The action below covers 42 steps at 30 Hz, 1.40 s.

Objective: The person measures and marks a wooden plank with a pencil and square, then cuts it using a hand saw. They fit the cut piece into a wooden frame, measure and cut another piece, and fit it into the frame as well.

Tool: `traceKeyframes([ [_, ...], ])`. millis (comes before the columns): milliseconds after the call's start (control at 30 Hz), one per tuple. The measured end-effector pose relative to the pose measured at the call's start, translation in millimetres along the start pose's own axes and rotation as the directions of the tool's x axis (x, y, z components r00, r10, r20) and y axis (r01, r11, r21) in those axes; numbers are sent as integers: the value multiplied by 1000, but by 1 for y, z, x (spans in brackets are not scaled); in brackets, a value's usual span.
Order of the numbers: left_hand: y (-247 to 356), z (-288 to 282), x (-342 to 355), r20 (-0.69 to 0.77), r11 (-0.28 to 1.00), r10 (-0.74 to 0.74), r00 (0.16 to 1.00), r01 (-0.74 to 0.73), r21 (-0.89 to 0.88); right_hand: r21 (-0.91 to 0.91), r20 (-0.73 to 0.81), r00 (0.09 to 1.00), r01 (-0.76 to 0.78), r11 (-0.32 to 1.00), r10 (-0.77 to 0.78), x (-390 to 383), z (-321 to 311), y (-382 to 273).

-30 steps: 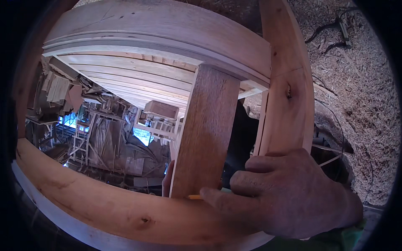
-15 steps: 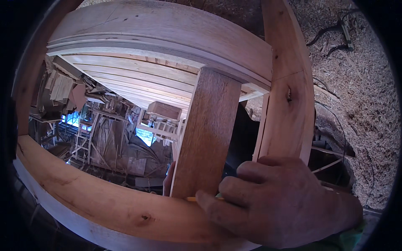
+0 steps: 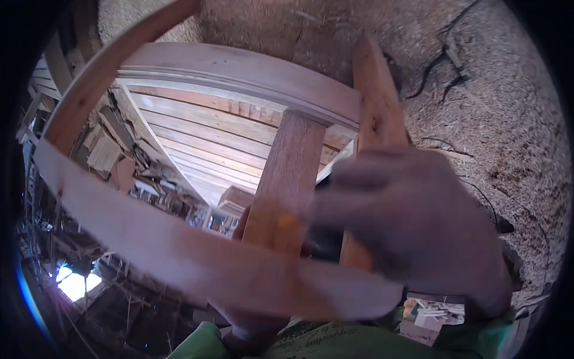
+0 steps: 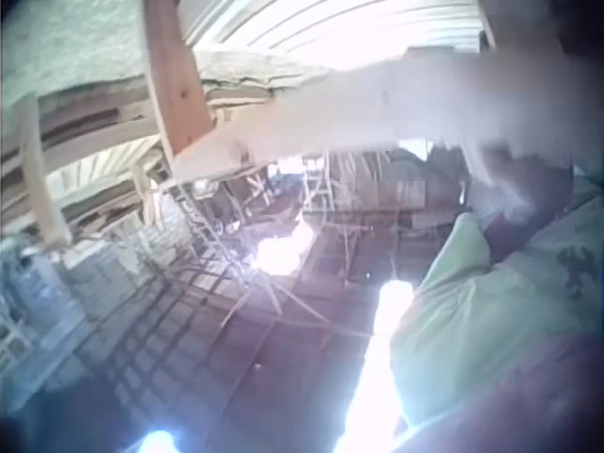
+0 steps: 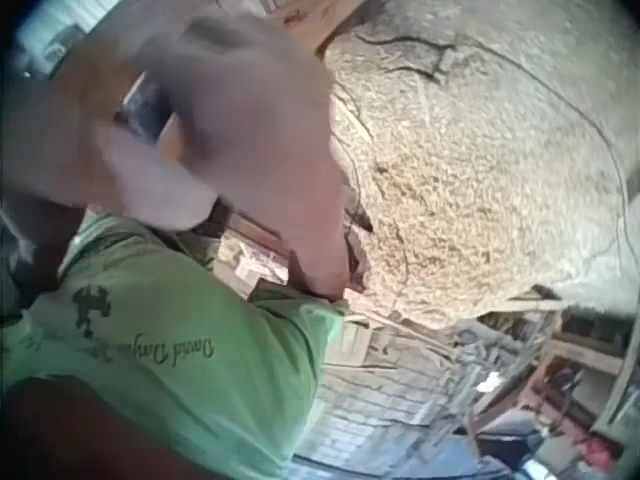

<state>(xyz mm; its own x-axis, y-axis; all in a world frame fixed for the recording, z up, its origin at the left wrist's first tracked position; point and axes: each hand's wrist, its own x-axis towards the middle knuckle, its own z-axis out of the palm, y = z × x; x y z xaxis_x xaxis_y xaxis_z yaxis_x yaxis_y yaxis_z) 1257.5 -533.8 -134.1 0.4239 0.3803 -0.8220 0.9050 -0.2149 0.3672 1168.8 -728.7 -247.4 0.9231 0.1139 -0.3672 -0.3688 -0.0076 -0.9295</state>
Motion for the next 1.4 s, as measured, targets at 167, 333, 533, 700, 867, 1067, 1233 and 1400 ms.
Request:
traceKeyframes([
  [167,-6,-38,-6,214,940,-47,976,115,-320,342,-707,603,-165,925,369,-75,19,-58],
  [333,-31,-82,25,732,916,-32,680,313,-251,361,-880,286,-118,925,380,-202,119,-133],
  [533,-113,-192,53,884,923,-275,377,360,134,540,-813,278,26,842,512,-297,332,-200],
  [700,-149,-294,-100,923,929,-361,133,136,344,523,-852,33,58,851,522,-335,492,-219],
  [867,-214,-359,-205,846,833,-533,-8,-184,522,475,-814,-143,394,787,563,-412,569,-242],
  [1067,-302,-394,-220,982,3,-110,-157,-988,-157,325,-721,-487,392,861,494,-530,688,-237],
  [1233,-398,-476,-329,573,-619,-459,-679,-218,-754,409,-628,-591,305,860,507,-630,841,-199],
  [1400,-543,-490,-375,57,-88,-860,-508,37,-995,220,-427,-686,553,804,589,-688,987,-140],
])
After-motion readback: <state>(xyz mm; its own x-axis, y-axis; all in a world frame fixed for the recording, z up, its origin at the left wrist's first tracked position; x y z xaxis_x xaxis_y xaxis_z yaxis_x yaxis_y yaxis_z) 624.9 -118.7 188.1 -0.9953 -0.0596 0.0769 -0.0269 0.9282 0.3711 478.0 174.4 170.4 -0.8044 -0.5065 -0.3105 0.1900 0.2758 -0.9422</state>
